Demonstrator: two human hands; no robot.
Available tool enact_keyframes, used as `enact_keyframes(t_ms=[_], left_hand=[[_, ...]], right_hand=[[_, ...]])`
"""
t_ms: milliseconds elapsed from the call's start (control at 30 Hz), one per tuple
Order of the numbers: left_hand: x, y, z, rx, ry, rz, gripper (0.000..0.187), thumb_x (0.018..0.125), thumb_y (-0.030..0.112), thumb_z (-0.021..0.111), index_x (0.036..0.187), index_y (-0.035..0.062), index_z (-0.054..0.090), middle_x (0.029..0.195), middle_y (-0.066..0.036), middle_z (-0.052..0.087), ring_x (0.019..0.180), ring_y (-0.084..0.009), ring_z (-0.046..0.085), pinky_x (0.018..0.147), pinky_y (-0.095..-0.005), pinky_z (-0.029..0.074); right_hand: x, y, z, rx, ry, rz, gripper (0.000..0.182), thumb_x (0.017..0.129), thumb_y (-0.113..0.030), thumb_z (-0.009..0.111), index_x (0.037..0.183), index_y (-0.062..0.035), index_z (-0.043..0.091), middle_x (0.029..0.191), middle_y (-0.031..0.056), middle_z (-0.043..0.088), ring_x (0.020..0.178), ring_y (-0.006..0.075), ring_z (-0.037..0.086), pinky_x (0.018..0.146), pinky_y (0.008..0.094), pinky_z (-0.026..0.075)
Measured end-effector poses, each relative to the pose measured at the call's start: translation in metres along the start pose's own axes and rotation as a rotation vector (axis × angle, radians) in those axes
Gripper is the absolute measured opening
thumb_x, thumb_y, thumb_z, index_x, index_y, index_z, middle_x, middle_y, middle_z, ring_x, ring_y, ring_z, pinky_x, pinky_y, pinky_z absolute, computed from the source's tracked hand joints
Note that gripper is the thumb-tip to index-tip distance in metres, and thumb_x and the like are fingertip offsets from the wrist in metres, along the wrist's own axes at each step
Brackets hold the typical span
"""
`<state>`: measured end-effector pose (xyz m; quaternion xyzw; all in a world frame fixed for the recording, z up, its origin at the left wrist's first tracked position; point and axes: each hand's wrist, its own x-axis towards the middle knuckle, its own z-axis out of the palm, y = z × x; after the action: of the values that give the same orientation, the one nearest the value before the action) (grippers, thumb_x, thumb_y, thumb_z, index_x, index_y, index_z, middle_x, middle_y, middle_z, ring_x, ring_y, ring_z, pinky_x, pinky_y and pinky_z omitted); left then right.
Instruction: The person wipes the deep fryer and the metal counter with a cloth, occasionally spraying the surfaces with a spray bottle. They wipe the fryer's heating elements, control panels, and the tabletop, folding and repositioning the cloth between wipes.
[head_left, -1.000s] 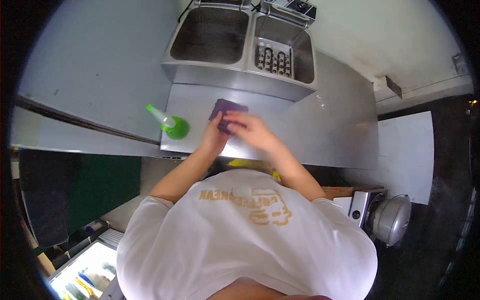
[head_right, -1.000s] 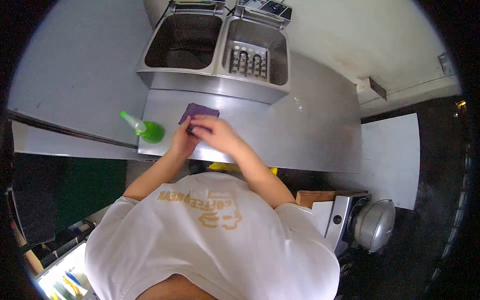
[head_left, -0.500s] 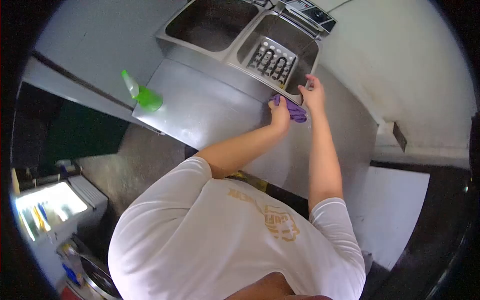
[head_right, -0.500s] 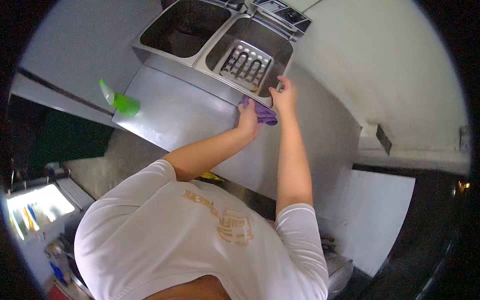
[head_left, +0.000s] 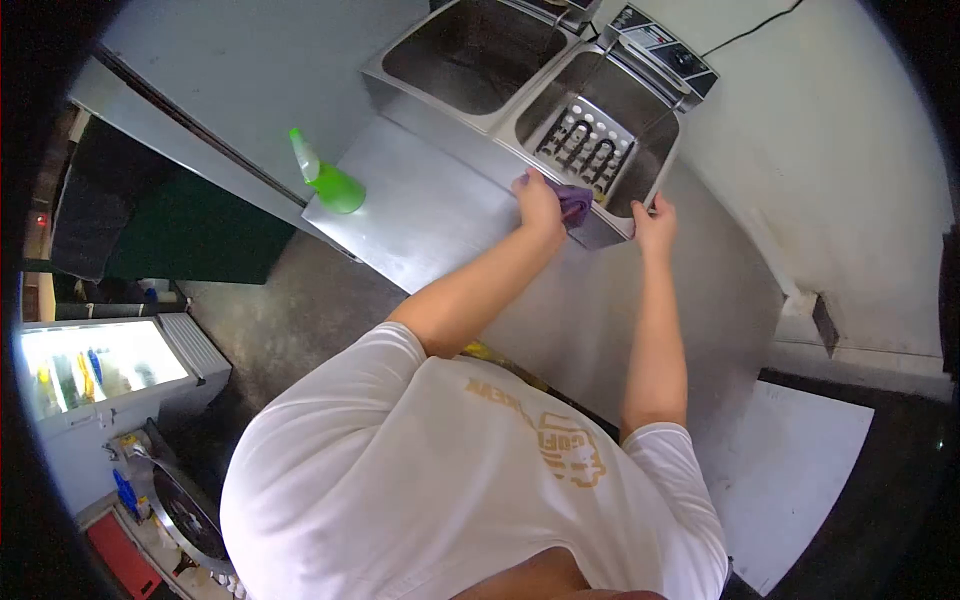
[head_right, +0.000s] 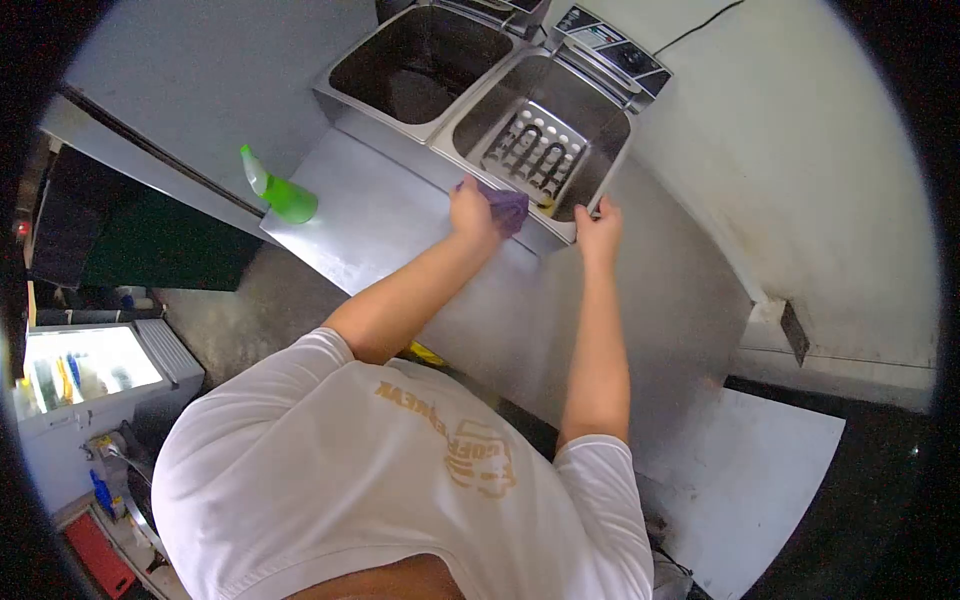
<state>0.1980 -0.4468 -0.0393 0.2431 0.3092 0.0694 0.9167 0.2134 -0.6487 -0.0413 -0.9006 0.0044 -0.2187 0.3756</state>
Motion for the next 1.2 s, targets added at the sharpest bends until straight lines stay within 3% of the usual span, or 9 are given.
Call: enact_keyframes(t_ms=[67, 367, 667, 800, 867, 900, 1000, 1100, 1200], left_hand=[[0.019, 0.026, -0.006, -0.021, 0.007, -0.004, 0.033, 0.103, 0.034, 0.036, 0.124, 0.0086, 0.034, 0.109, -0.018, 0.056, 0.081, -0.0343, 0.065, 0.067, -0.0502, 0.058], [0.044, 0.165, 0.004, 0.039, 0.219, 0.071, 0.022, 0.098, 0.025, 0.043, 0.108, 0.0069, 0.051, 0.091, -0.011, 0.057, 0.076, -0.0305, 0.063, 0.061, -0.0512, 0.054], [0.172, 0.261, -0.033, -0.173, 0.128, 0.289, 0.018, 0.095, 0.019, 0.044, 0.090, 0.0062, 0.055, 0.086, -0.011, 0.058, 0.076, -0.0315, 0.062, 0.067, -0.0495, 0.054], [0.140, 0.308, -0.024, -0.138, 0.085, 0.246, 0.018, 0.092, 0.018, 0.043, 0.079, 0.0068, 0.049, 0.076, -0.007, 0.052, 0.068, -0.0253, 0.059, 0.064, -0.0456, 0.051], [0.145, 0.310, -0.024, -0.015, 0.146, 0.375, 0.017, 0.092, 0.017, 0.044, 0.085, 0.0041, 0.052, 0.078, -0.009, 0.054, 0.069, -0.0266, 0.059, 0.063, -0.0453, 0.051], [0.169, 0.300, -0.032, 0.104, 0.215, 0.497, 0.023, 0.094, 0.019, 0.045, 0.101, -0.0025, 0.052, 0.096, -0.016, 0.059, 0.083, -0.0295, 0.062, 0.073, -0.0435, 0.052], [0.232, 0.259, -0.070, 0.552, 0.436, 0.816, 0.034, 0.097, 0.022, 0.046, 0.113, -0.0077, 0.047, 0.114, -0.021, 0.057, 0.099, -0.0313, 0.061, 0.086, -0.0427, 0.049], [0.147, 0.218, -0.047, 0.597, 0.376, 0.665, 0.043, 0.100, 0.026, 0.044, 0.123, -0.0099, 0.041, 0.125, -0.024, 0.052, 0.111, -0.0333, 0.056, 0.095, -0.0417, 0.044], [0.075, 0.129, -0.031, 0.654, 0.326, 0.541, 0.046, 0.100, 0.026, 0.043, 0.130, -0.0080, 0.039, 0.131, -0.026, 0.047, 0.118, -0.0351, 0.049, 0.102, -0.0419, 0.037]], right_hand=[[-0.001, -0.011, -0.008, -0.113, -0.125, 0.138, 0.050, 0.076, -0.023, 0.074, 0.119, -0.0023, 0.064, 0.098, 0.0180, 0.063, 0.091, 0.0271, 0.063, 0.079, 0.0351, 0.050], [-0.006, -0.017, -0.010, -0.047, -0.125, 0.207, 0.052, 0.080, -0.020, 0.070, 0.127, -0.0003, 0.059, 0.104, 0.0148, 0.058, 0.086, 0.0237, 0.064, 0.078, 0.0344, 0.050], [-0.003, -0.013, -0.009, 0.058, -0.152, 0.339, 0.050, 0.080, -0.016, 0.069, 0.126, -0.0002, 0.059, 0.103, 0.0132, 0.059, 0.080, 0.0207, 0.064, 0.071, 0.0325, 0.051], [-0.003, -0.018, -0.018, 0.153, -0.177, 0.439, 0.050, 0.079, -0.016, 0.069, 0.126, -0.0003, 0.059, 0.102, 0.0142, 0.059, 0.085, 0.0220, 0.064, 0.074, 0.0341, 0.051], [0.001, -0.001, -0.012, 0.069, -0.207, 0.298, 0.048, 0.080, -0.014, 0.069, 0.125, 0.0000, 0.059, 0.101, 0.0135, 0.060, 0.087, 0.0219, 0.063, 0.076, 0.0336, 0.051], [0.001, 0.007, -0.009, 0.051, -0.185, 0.242, 0.047, 0.084, -0.009, 0.066, 0.128, 0.0048, 0.056, 0.088, 0.0059, 0.067, 0.073, 0.0098, 0.060, 0.064, 0.0248, 0.048], [-0.002, 0.007, -0.004, 0.127, -0.139, 0.206, 0.044, 0.084, -0.008, 0.065, 0.126, 0.0013, 0.058, 0.086, 0.0034, 0.065, 0.071, 0.0091, 0.058, 0.064, 0.0243, 0.047], [-0.003, -0.015, -0.012, 0.102, -0.191, 0.333, 0.046, 0.080, -0.015, 0.068, 0.124, -0.0039, 0.061, 0.096, 0.0129, 0.061, 0.086, 0.0204, 0.061, 0.079, 0.0321, 0.050], [-0.002, -0.007, -0.010, 0.078, -0.194, 0.264, 0.043, 0.081, -0.013, 0.066, 0.122, -0.0028, 0.061, 0.094, 0.0109, 0.061, 0.083, 0.0197, 0.061, 0.078, 0.0322, 0.049]])
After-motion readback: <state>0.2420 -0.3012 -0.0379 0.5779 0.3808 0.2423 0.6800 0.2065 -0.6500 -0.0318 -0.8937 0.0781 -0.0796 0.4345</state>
